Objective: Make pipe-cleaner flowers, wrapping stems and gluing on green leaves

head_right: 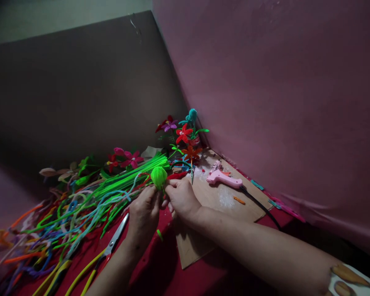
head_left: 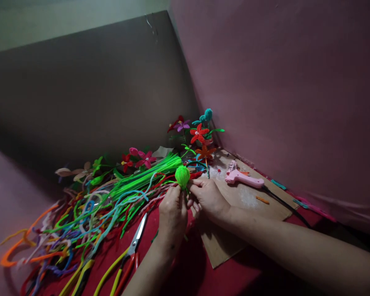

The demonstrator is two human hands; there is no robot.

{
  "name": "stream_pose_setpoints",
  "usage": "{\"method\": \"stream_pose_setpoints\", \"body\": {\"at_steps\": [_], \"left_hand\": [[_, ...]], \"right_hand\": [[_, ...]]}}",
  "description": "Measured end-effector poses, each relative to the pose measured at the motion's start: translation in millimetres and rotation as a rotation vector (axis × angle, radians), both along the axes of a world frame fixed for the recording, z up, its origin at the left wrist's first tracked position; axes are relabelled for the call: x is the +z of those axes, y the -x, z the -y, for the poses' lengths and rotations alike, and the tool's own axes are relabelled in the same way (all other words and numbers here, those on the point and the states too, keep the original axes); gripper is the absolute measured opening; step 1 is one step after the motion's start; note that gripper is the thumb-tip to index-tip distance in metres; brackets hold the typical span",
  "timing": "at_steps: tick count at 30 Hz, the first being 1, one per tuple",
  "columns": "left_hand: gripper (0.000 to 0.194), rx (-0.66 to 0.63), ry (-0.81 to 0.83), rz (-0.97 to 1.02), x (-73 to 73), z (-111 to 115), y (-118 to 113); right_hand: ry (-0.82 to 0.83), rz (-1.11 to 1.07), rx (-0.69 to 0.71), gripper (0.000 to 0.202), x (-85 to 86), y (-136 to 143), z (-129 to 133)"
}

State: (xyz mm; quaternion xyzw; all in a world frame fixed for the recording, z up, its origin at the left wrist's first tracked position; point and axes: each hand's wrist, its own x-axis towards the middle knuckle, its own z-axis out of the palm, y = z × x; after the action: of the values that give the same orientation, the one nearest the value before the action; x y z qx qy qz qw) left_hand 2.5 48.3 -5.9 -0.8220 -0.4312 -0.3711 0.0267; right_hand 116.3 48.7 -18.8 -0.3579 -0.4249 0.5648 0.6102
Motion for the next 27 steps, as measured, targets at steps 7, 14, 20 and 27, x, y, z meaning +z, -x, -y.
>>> {"method": "stream_pose_setpoints", "body": {"at_steps": [7, 14, 20, 27], "left_hand": [[0.019, -0.003, 0.017, -0.102, -0.5, -3, 0], [0.017, 0.043, 0.119, -0.158, 3.5, -2, -1], [0.016, 0.096, 0.149, -0.172, 6.3, 0, -2], [0.024, 0.111, 0.143, -0.160, 12.3, 1, 9]], "right_hand": [[0.027, 0.046, -0.031, 0.017, -3.5, 3, 1], [-0.017, 0.017, 0.016, 0.018, -4.9, 6, 1], [-0.050, -0.036, 0.009, 0.016, -7.0, 7, 1], [0.004, -0.102, 0.158, 0.030, 3.0, 3, 2]]}}
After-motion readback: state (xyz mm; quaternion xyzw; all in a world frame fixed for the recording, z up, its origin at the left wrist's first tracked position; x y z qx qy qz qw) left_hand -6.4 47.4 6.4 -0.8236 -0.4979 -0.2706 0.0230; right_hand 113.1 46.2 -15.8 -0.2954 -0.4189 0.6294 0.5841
